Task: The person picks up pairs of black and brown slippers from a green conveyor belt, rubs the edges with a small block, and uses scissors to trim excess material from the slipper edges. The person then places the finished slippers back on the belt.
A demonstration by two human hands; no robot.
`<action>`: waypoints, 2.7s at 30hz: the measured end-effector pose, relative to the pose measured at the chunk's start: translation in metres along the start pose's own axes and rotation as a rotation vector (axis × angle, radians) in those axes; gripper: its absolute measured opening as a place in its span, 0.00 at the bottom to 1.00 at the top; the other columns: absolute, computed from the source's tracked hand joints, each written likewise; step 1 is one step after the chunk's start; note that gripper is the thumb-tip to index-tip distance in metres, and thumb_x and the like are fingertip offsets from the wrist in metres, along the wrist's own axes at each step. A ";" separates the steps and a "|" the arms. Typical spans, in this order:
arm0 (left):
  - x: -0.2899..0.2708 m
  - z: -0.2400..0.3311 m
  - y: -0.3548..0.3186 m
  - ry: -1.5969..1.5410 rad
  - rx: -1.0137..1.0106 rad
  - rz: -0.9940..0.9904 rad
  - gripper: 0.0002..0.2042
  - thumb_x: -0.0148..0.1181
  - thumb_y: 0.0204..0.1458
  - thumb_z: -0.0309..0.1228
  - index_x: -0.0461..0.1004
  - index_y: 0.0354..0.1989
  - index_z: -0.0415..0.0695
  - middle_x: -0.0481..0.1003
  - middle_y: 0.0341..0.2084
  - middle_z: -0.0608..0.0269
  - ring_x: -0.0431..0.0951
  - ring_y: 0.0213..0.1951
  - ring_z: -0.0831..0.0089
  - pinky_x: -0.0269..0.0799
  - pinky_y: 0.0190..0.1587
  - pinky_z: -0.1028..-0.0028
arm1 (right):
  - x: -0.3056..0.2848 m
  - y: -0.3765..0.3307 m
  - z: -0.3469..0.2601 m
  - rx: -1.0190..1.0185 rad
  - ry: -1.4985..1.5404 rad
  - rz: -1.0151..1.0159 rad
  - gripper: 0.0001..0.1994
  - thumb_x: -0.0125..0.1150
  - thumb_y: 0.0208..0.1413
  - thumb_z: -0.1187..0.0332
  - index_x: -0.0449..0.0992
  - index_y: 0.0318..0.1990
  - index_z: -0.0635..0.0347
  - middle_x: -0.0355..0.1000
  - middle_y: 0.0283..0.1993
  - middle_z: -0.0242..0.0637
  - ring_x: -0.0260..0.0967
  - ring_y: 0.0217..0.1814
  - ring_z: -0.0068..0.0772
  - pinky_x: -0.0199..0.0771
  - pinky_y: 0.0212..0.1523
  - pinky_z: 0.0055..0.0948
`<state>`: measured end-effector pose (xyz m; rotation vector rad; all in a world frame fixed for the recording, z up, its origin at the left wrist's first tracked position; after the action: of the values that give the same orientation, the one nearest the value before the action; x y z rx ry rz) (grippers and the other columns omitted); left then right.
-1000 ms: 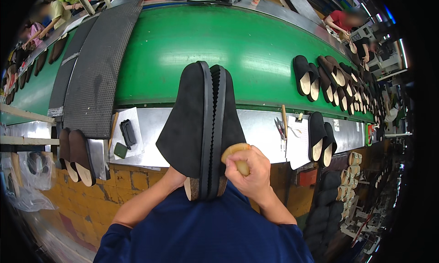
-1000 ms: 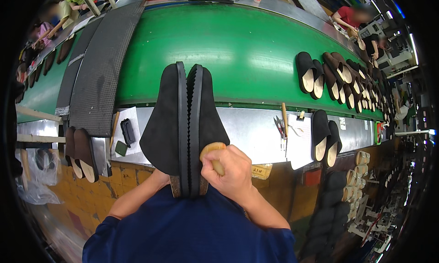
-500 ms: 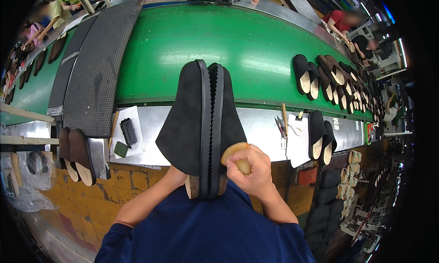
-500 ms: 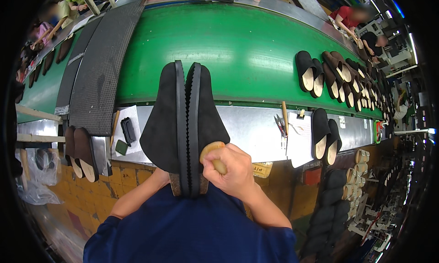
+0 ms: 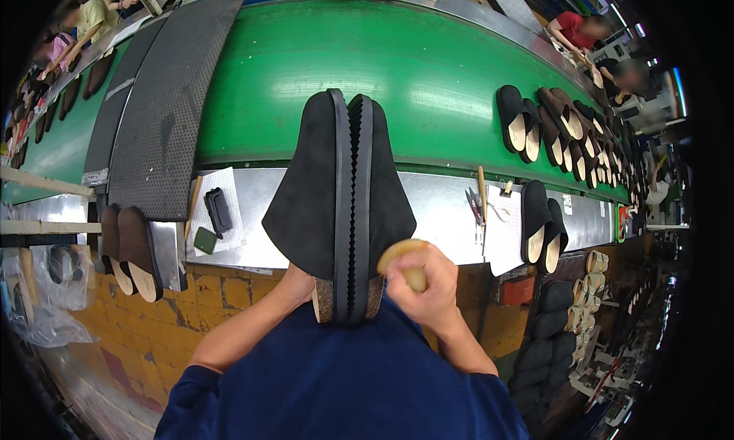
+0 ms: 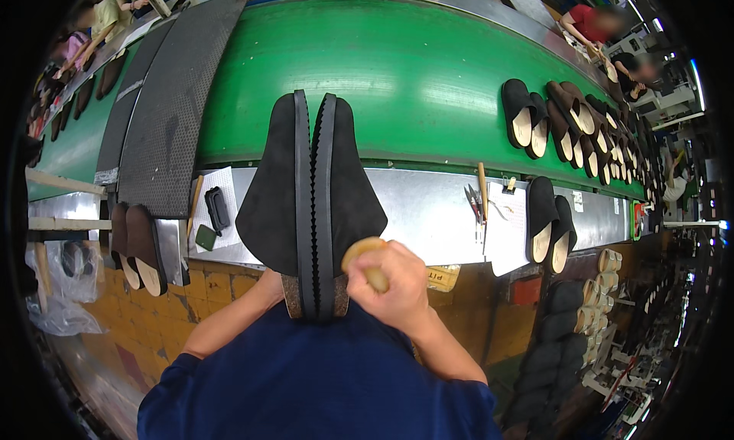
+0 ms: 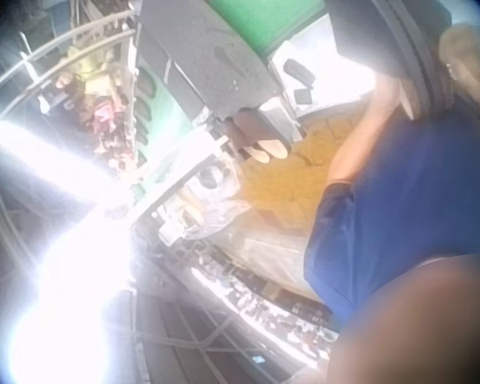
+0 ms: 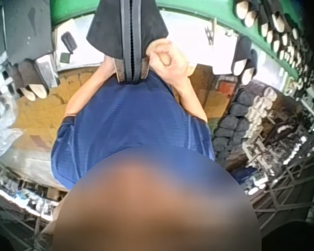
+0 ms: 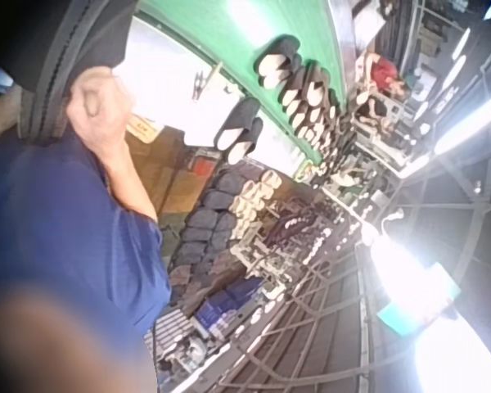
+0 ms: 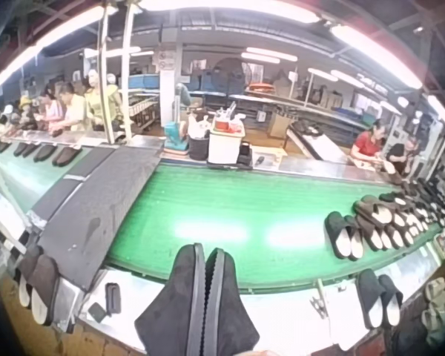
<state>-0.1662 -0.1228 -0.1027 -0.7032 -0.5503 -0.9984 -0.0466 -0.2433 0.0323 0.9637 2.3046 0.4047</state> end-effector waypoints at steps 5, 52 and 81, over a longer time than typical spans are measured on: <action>-0.001 0.003 0.000 0.034 -0.005 0.014 0.29 0.56 0.59 0.37 0.54 0.65 0.40 0.64 0.59 0.59 0.69 0.57 0.71 0.68 0.59 0.68 | -0.002 -0.004 0.003 0.039 -0.017 -0.007 0.09 0.66 0.37 0.78 0.73 0.28 0.60 0.71 0.22 0.39 0.68 0.21 0.37 0.68 0.22 0.29; 0.001 0.005 0.014 0.085 0.154 0.047 0.27 0.55 0.60 0.34 0.56 0.65 0.40 0.66 0.58 0.58 0.68 0.57 0.69 0.66 0.60 0.68 | -0.024 0.056 0.028 0.339 0.400 0.431 0.06 0.56 0.61 0.68 0.69 0.42 0.57 0.67 0.30 0.30 0.63 0.26 0.14 0.62 0.25 0.14; -0.020 0.025 -0.003 -0.020 0.191 0.378 0.17 0.42 0.65 0.34 0.67 0.55 0.36 0.72 0.48 0.59 0.72 0.49 0.73 0.67 0.53 0.73 | 0.054 -0.016 0.162 0.395 -0.142 0.154 0.11 0.42 0.61 0.77 0.72 0.46 0.65 0.72 0.39 0.49 0.71 0.39 0.48 0.69 0.41 0.37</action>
<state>-0.1805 -0.0937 -0.0997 -0.6180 -0.4993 -0.5789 0.0174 -0.2079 -0.1230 1.3200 2.2289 -0.0650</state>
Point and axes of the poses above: each hand's wrist, its own y-axis towards the middle knuckle, its own x-axis out of the palm, z = x × y, the point moved 5 cm from there along y, towards the middle knuckle
